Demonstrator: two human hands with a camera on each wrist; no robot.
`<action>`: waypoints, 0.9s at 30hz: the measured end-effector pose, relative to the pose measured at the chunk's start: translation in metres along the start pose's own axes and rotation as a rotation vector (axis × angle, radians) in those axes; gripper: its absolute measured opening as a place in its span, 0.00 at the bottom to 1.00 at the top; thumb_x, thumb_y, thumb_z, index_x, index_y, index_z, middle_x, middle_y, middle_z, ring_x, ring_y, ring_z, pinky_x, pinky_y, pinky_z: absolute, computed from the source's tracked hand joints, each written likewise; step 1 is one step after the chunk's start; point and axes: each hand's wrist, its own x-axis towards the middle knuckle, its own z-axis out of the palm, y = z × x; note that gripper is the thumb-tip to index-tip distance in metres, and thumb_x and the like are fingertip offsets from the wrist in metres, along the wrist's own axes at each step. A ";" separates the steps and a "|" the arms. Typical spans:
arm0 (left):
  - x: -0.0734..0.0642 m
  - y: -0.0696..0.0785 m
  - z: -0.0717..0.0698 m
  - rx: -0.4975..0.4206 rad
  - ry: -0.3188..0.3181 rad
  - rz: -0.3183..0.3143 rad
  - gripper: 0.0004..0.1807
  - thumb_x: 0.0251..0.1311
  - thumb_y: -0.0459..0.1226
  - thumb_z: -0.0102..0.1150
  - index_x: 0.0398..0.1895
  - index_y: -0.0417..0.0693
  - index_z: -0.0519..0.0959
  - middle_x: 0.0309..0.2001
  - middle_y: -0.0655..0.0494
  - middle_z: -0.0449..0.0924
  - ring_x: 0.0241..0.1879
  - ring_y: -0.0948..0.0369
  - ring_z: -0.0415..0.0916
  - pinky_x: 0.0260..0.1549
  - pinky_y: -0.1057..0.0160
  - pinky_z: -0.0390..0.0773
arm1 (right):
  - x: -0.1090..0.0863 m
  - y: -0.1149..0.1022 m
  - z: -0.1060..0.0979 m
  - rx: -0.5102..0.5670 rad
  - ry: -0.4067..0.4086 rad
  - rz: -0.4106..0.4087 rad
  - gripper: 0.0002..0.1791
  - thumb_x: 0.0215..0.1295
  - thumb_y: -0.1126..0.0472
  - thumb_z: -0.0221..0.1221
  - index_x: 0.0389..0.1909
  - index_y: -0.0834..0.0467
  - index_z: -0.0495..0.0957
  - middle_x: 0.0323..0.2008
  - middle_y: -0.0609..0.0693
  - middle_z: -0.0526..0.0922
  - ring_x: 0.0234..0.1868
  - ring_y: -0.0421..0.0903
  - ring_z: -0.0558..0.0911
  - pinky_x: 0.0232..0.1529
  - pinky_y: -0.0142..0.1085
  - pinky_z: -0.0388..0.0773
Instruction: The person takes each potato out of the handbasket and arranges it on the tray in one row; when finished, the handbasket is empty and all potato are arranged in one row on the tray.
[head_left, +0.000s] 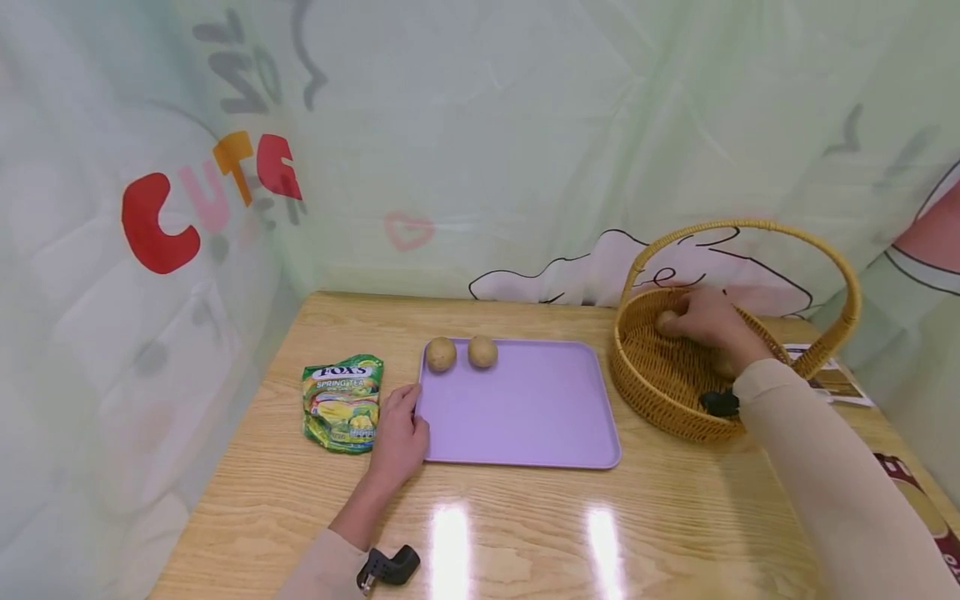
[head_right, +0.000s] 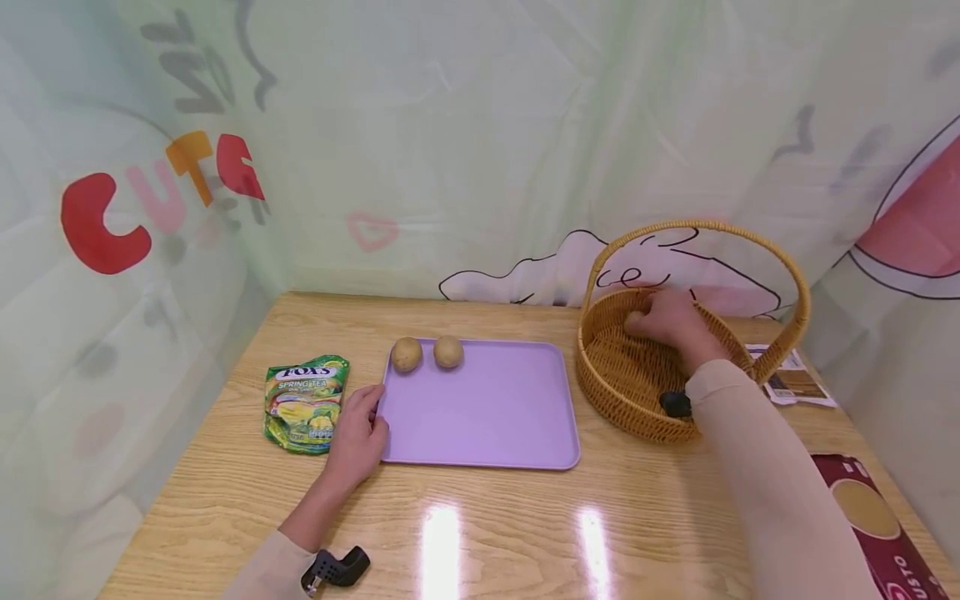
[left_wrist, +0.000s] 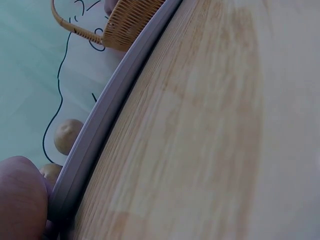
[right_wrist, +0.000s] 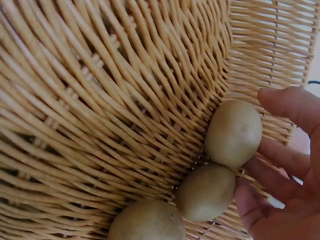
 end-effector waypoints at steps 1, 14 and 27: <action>0.000 0.000 0.000 -0.001 -0.001 -0.004 0.26 0.55 0.23 0.50 0.60 0.29 0.73 0.58 0.39 0.73 0.60 0.44 0.67 0.61 0.48 0.67 | 0.001 -0.001 0.002 -0.023 -0.004 -0.016 0.22 0.59 0.53 0.66 0.45 0.68 0.78 0.39 0.60 0.78 0.38 0.54 0.75 0.36 0.44 0.76; 0.001 0.002 -0.001 0.002 0.021 0.023 0.25 0.54 0.23 0.52 0.59 0.28 0.73 0.57 0.38 0.73 0.58 0.43 0.68 0.59 0.47 0.69 | 0.007 -0.006 0.010 -0.241 -0.095 -0.109 0.28 0.56 0.57 0.67 0.55 0.67 0.77 0.46 0.62 0.80 0.39 0.54 0.75 0.38 0.45 0.76; 0.001 0.003 -0.001 0.000 0.019 0.027 0.25 0.53 0.22 0.52 0.59 0.27 0.74 0.57 0.38 0.74 0.58 0.43 0.69 0.59 0.47 0.69 | 0.006 -0.002 0.013 -0.257 -0.115 -0.155 0.32 0.52 0.59 0.71 0.57 0.69 0.75 0.52 0.69 0.77 0.46 0.59 0.74 0.51 0.58 0.70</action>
